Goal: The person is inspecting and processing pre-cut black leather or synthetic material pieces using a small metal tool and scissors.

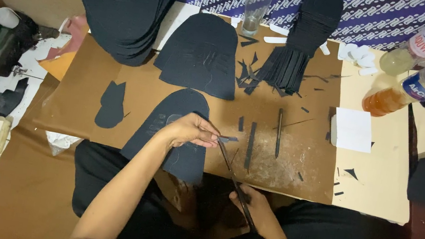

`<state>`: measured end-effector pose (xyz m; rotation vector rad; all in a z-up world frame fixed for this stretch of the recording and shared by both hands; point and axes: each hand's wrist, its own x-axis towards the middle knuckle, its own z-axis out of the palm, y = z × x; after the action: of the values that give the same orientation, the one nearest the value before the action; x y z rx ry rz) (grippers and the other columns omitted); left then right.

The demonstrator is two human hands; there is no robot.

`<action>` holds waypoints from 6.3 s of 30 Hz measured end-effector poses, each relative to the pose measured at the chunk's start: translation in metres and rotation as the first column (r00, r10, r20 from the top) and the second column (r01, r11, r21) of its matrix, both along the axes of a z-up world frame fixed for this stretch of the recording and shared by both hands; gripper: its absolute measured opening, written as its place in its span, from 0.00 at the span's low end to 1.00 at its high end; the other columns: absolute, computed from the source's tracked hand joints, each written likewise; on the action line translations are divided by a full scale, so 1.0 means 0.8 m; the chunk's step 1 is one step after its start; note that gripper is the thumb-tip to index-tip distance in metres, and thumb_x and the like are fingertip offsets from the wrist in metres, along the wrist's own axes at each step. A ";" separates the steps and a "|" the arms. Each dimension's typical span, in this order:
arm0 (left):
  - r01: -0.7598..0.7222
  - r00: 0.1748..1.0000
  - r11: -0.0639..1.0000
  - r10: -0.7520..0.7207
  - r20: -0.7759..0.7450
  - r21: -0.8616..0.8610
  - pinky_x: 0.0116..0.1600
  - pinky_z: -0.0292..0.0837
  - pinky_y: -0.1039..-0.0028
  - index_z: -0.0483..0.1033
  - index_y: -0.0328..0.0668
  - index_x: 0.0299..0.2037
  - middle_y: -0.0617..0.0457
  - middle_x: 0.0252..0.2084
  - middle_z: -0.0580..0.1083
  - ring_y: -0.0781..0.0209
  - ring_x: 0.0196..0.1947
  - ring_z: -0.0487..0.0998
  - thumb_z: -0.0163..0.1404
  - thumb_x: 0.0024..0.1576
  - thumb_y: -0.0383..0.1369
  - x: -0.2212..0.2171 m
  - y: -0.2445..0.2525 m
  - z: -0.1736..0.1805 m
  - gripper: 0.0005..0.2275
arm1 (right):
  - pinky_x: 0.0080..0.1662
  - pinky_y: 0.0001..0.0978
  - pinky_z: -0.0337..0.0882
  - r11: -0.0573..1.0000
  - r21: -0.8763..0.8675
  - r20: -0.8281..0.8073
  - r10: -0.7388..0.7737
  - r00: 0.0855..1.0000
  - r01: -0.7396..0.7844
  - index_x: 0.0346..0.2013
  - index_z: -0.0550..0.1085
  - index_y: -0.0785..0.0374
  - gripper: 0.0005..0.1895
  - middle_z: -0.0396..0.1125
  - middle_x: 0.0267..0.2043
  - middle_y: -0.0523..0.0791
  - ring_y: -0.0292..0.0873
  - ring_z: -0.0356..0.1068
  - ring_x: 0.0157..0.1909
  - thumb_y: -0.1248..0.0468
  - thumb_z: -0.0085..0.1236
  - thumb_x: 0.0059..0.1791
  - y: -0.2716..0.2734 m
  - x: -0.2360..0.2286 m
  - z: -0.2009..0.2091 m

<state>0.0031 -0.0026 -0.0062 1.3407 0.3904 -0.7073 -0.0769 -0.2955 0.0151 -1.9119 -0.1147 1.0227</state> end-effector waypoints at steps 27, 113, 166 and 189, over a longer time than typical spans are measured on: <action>-0.229 0.942 0.944 0.276 0.191 -0.238 0.60 0.76 0.53 0.71 0.16 0.59 0.19 0.56 0.72 0.33 0.54 0.78 0.44 0.61 0.22 -0.106 -0.010 0.072 0.17 | 0.52 0.47 0.75 0.655 -0.484 0.787 0.035 0.616 0.581 0.62 0.72 0.64 0.29 0.66 0.50 0.53 0.57 0.71 0.55 0.48 0.59 0.52 -0.085 0.085 -0.049; -0.448 0.630 0.131 -0.656 0.417 0.884 0.68 0.57 0.53 0.65 0.49 0.70 0.43 0.64 0.67 0.46 0.69 0.64 0.45 0.58 0.32 -0.153 -0.013 -0.047 0.26 | 0.36 0.37 0.75 0.921 -0.074 0.276 -0.350 0.895 0.383 0.41 0.84 0.64 0.10 0.79 0.37 0.53 0.51 0.79 0.35 0.64 0.64 0.47 0.201 0.065 0.001; -0.379 0.652 0.131 -0.665 0.365 0.916 0.62 0.56 0.50 0.70 0.41 0.65 0.39 0.66 0.65 0.44 0.66 0.64 0.50 0.55 0.28 -0.146 -0.015 -0.029 0.25 | 0.51 0.31 0.68 0.898 -0.437 0.819 0.374 0.436 0.048 0.36 0.77 0.43 0.06 0.69 0.39 0.32 0.36 0.68 0.48 0.52 0.63 0.47 0.097 0.118 -0.070; -0.454 0.592 0.386 -0.543 0.596 0.803 0.69 0.54 0.55 0.76 0.42 0.60 0.47 0.65 0.71 0.48 0.69 0.66 0.45 0.63 0.31 -0.169 0.004 -0.020 0.16 | 0.40 0.35 0.75 0.921 0.164 0.373 -0.390 0.842 0.354 0.44 0.80 0.61 0.11 0.78 0.33 0.49 0.45 0.77 0.34 0.61 0.65 0.49 0.106 0.097 -0.013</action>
<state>-0.1322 0.0005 -0.0219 2.6510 -0.1076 0.3411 0.0009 -0.2110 0.0048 -1.9381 -0.0169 0.3511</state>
